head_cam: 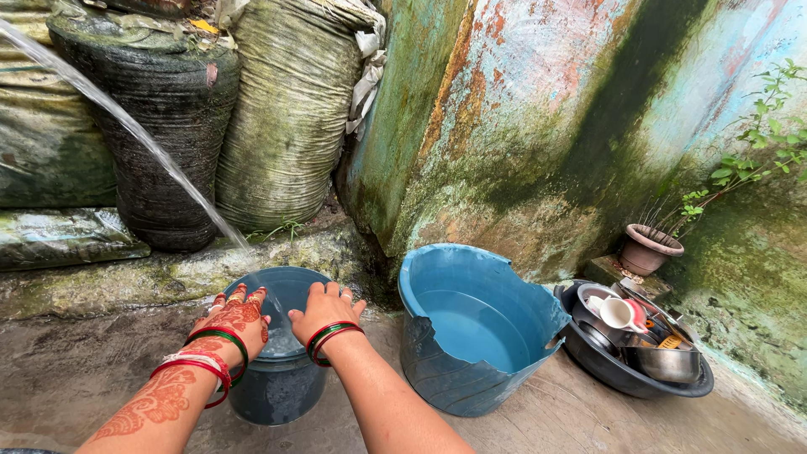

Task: The person washes a cloth in a bucket of water, wrings it out, and wipes the floor by hand.

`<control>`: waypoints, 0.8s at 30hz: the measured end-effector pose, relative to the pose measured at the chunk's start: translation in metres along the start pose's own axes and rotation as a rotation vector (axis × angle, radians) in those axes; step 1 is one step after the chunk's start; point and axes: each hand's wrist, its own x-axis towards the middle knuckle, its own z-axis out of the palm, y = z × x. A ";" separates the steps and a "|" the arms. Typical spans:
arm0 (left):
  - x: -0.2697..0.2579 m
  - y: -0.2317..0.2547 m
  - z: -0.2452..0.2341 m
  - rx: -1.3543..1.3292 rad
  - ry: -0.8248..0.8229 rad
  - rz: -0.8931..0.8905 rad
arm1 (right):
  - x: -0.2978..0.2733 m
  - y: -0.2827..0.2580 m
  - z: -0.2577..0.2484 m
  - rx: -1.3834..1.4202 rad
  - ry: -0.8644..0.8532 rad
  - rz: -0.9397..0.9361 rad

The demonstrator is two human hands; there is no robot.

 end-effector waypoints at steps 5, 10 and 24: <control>-0.001 -0.002 0.002 0.002 0.020 0.012 | 0.003 0.000 0.002 -0.013 0.000 -0.011; 0.002 -0.003 0.002 0.014 0.008 0.008 | 0.001 -0.003 0.003 -0.027 -0.025 -0.010; 0.005 -0.010 0.018 0.013 -0.026 -0.010 | -0.010 0.033 0.083 0.025 -0.049 -0.242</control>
